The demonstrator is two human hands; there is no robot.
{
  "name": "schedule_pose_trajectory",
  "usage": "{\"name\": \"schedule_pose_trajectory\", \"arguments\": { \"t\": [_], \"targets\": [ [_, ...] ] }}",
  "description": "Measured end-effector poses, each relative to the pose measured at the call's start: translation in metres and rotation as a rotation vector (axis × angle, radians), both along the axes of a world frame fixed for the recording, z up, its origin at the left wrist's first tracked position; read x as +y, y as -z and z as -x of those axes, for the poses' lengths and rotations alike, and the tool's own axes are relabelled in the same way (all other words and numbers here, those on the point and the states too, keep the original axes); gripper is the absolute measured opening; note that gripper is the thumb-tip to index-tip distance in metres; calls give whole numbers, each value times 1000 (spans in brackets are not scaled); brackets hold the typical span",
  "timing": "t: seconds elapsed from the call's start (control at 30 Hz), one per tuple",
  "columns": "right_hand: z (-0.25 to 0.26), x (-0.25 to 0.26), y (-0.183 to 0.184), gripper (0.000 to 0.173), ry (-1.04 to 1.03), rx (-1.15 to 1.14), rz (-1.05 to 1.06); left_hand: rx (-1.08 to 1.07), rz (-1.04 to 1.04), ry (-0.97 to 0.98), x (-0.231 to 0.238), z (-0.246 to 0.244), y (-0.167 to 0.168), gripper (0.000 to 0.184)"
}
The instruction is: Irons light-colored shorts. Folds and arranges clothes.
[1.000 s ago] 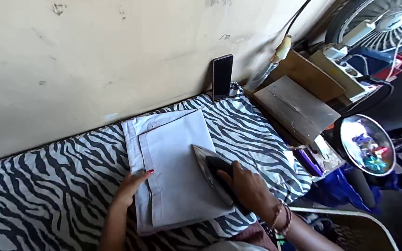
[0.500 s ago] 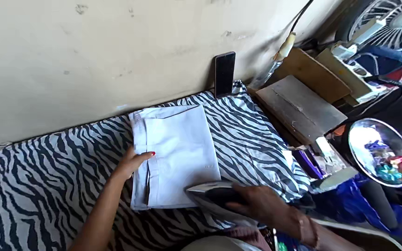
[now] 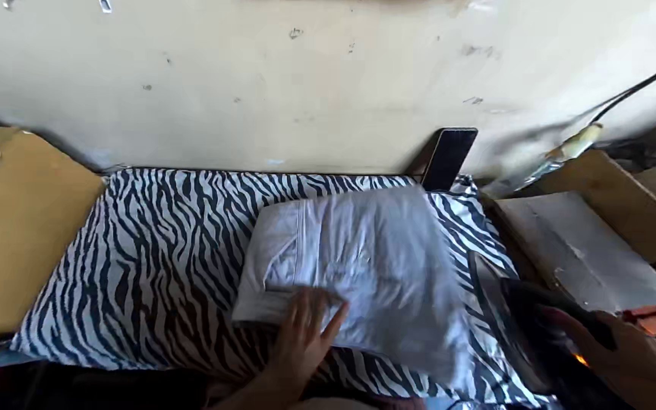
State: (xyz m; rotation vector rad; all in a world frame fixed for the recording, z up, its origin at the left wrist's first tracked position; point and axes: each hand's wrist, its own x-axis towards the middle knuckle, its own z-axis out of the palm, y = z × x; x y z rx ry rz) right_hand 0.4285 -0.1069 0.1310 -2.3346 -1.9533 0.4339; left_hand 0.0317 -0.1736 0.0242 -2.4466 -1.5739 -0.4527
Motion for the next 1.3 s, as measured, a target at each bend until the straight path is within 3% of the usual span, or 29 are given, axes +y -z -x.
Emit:
{"name": "schedule_pose_trajectory", "arguments": {
  "t": [0.03,0.1,0.2,0.27,0.33,0.4,0.47,0.57,0.67,0.77,0.87,1.0,1.1,1.2,1.3],
  "targets": [
    [6,5,-4,74,-16,8,13,-128,118,8,-16,6,28,62],
    [33,18,-13,71,-81,43,-11,-251,158,-86,-32,24,43,60],
    [109,49,-15,66,-227,61,-31,-440,181,-441,-32,61,13,48],
    [175,83,-8,66,-348,10,101,-519,297,-668,-20,83,-4,52],
    [234,122,11,67,-434,-53,216,-605,464,-777,-12,96,-5,50],
    [270,158,26,63,-474,-51,188,-709,620,-812,-7,104,-1,45],
    [287,176,33,60,-514,7,122,-819,650,-818,-10,104,4,40],
    [317,164,19,49,-598,-82,99,-993,650,-797,-7,110,8,47],
    [349,164,30,31,-577,-84,143,-1135,645,-763,-14,114,22,47],
    [390,188,27,29,-437,-67,132,-1219,646,-763,-13,117,31,43],
    [399,170,26,26,-570,-52,160,-1343,681,-786,-18,121,29,37],
    [377,108,30,24,-879,-150,355,-1340,564,-809,-40,124,22,34],
    [370,83,24,26,-996,-194,478,-1232,313,-813,-55,128,9,26],
    [369,59,24,26,-1064,-163,485,-1177,16,-696,-60,126,-10,23],
    [386,31,25,24,-1093,-90,457,-1076,-95,-535,-49,108,-29,23]
  ]
}}
